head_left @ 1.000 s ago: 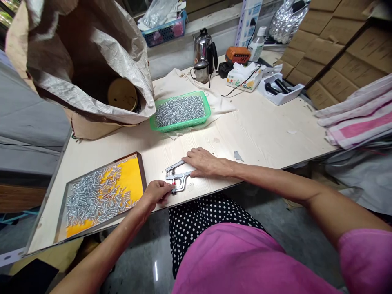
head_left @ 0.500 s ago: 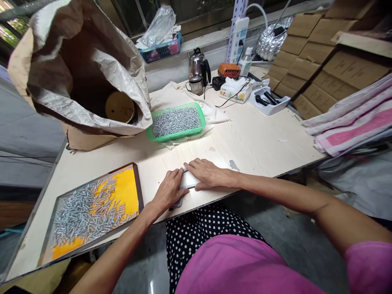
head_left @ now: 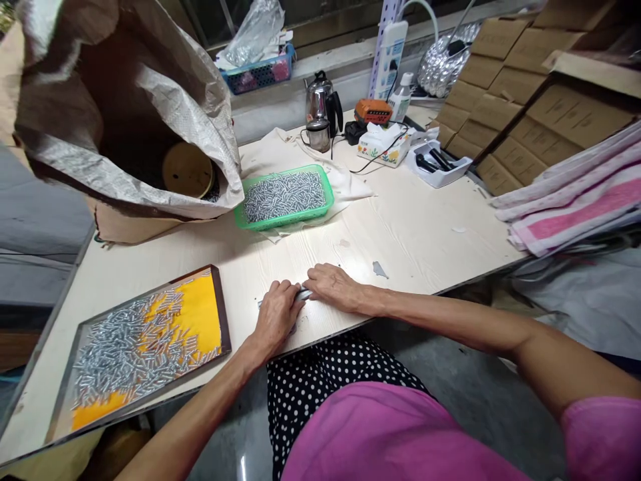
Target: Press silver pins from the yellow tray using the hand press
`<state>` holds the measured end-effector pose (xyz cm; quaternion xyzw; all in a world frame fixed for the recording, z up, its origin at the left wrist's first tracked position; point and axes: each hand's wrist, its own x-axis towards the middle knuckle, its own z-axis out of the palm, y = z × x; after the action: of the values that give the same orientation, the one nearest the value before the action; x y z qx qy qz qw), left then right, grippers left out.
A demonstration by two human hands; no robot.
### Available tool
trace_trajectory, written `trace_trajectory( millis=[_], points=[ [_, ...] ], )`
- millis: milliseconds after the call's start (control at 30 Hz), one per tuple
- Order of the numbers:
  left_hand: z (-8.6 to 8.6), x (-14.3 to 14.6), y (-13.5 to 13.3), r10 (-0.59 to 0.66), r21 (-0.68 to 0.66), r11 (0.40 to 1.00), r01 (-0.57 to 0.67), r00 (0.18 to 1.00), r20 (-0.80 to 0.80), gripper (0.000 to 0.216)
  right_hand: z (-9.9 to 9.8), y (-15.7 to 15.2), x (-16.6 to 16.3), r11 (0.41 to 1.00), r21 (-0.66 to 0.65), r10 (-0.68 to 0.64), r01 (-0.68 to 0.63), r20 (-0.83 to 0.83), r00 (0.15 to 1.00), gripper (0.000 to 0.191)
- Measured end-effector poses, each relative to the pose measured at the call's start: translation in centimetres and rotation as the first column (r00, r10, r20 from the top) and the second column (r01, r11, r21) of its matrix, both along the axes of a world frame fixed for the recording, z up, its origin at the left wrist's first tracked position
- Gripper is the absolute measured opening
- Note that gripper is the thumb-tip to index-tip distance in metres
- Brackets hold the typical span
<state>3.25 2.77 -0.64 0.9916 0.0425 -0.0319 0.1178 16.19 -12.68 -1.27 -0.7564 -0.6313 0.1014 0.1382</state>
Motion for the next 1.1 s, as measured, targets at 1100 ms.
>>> trace_trajectory(
  millis=[1100],
  points=[
    [1.9,-12.4,13.5,0.48,0.117,0.82,-0.56,0.784,0.394,0.028,2.6,8.0,-2.0,0.755,0.646,0.157,0.116,-0.35,0.924,0.016]
  ],
)
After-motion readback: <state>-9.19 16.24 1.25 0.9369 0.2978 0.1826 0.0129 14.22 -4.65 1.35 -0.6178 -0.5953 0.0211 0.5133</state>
